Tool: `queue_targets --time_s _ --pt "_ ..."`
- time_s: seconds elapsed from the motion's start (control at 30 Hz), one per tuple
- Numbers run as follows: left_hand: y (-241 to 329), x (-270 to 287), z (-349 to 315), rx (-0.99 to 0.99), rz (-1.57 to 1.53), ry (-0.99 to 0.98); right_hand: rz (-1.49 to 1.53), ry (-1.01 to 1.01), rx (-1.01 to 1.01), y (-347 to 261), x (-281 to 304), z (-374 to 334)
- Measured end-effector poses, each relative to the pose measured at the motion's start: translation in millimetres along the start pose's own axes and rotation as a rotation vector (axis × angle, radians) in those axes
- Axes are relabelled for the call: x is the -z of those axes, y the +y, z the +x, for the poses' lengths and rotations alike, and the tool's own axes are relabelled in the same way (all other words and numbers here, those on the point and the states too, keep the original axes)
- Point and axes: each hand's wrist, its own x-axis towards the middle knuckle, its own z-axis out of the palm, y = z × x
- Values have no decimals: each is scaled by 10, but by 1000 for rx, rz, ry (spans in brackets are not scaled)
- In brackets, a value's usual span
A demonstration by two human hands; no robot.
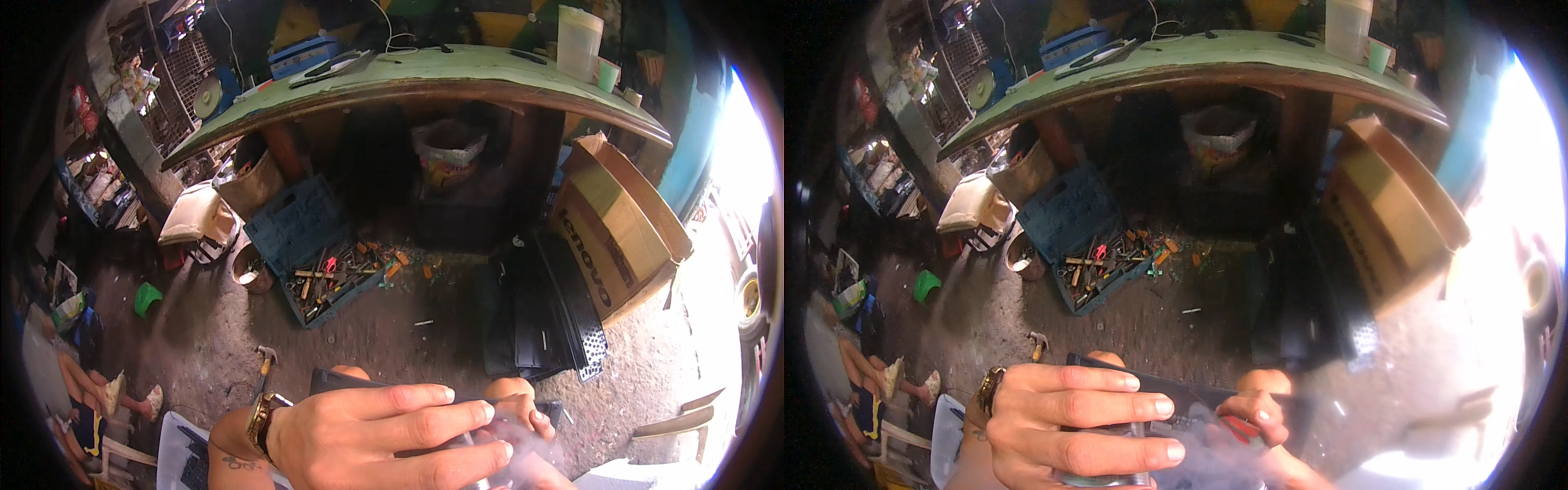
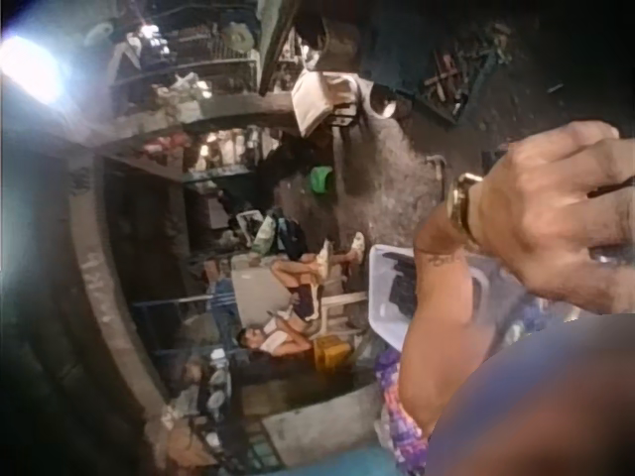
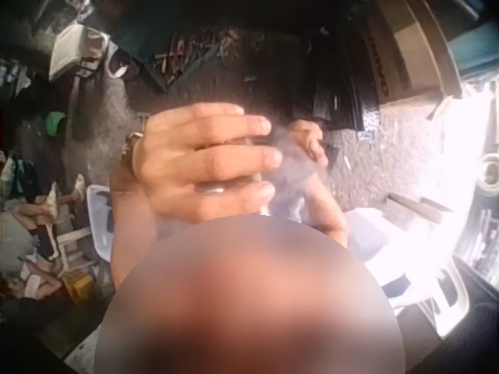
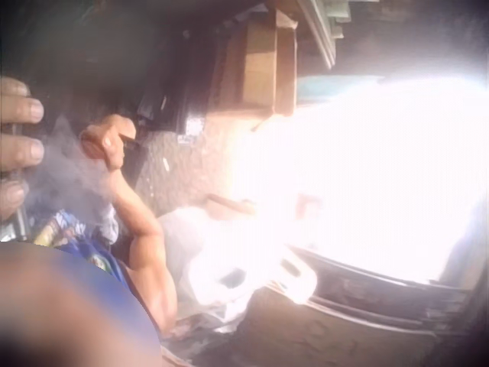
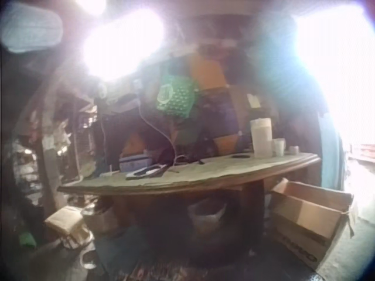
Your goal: The person uses a screwdriver to remove screws from the back of a black keyboard, then flips it over and peels off a protective film. They place the film aside and continue unscrewing another keyboard, handling the parts one at a time.
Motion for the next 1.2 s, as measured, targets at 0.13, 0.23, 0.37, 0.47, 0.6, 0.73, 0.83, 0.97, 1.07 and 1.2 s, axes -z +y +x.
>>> queue_targets --time_s 0.13,0.23,0.37,0.47,0.6,0.73,0.83,0.97,1.07,1.2 --pt "-331 -22 104 -7 18 -120 31 57 -188 -30 -167 153" --pt "-592 182 188 160 28 -419 68 66 -271 -39 -175 257" --pt "-1914 307 84 418 165 -114 141 92 -319 -66 -93 380" --pt "-3456 597 125 598 430 35 204 110 -345 -153 -79 479" --pt "-4933 983 -38 1104 333 78 241 186 -366 -199 -139 590" --pt "-5810 1029 -262 1213 372 196 57 52 -306 -151 -11 797" --pt "-6312 976 -405 1181 524 147 58 50 -281 -119 -21 902" --pt "-6606 944 -456 1263 426 228 -24 65 -175 -73 -26 963" --pt "-6642 975 -491 1388 -28 613 -5 40 -201 -79 -7 968" --pt "-6671 1039 -535 1293 42 494 40 26 -267 -69 -29 962"
